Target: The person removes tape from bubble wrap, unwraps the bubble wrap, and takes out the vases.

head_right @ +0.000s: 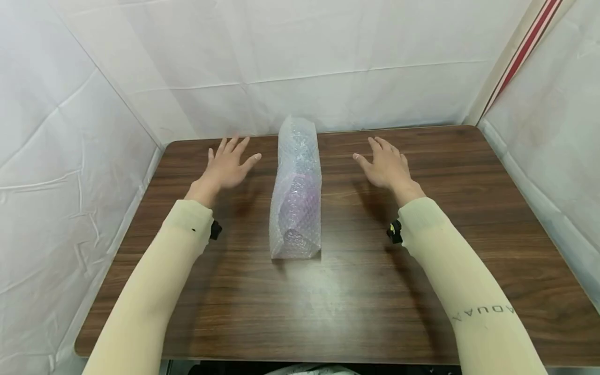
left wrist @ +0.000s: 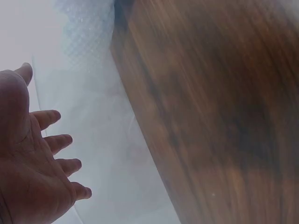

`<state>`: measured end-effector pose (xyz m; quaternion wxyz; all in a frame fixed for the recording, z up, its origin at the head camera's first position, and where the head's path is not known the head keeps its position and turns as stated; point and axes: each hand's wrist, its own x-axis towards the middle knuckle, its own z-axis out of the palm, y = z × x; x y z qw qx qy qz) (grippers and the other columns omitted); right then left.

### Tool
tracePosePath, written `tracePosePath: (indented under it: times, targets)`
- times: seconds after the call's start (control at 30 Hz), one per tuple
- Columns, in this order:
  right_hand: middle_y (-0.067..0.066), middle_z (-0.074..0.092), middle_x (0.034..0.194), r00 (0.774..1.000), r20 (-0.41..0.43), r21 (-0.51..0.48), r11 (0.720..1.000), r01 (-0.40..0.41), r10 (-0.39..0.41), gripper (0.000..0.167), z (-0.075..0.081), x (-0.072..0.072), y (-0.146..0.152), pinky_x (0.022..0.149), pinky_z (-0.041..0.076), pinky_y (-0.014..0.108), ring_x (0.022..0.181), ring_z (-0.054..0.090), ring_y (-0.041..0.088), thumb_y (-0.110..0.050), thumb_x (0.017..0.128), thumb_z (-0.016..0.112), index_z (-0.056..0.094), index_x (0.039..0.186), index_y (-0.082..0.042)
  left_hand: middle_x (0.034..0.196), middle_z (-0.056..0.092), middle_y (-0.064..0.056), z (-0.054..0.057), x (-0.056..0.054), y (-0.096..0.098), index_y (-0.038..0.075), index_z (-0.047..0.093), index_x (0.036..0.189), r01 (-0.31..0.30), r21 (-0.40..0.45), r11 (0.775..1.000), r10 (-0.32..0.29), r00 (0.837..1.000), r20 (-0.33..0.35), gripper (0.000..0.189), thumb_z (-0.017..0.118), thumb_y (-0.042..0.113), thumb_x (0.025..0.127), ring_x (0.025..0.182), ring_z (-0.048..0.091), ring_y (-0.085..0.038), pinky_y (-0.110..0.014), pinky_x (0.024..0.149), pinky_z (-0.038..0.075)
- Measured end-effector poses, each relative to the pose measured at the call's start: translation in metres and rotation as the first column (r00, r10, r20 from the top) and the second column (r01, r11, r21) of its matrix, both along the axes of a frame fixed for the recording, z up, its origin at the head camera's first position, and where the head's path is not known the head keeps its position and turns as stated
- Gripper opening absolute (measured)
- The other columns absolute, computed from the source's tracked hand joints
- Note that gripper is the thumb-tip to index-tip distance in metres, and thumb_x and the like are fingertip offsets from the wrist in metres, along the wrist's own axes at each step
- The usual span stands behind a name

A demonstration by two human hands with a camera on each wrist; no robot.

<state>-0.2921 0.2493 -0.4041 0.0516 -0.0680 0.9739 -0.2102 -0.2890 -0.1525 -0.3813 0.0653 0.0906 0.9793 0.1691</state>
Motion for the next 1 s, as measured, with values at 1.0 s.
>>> tracePosePath:
  times: [1.0]
  targets:
    - [0.016,0.009,0.175,0.998,-0.008,-0.218,0.974,-0.064,0.063,0.081,-0.014,0.041,-0.009,0.122,0.02,0.071,0.153,0.025,0.051,-0.061,0.106,0.04,0.014,0.168,-0.016,0.175,0.015,-0.004,-0.012,0.045,0.021,0.03,0.015,0.168,0.047,0.169,0.984,-0.046,0.999,-0.013,0.078,0.029,0.073,0.103,0.162,0.008,-0.036,-0.069,0.127,0.0]
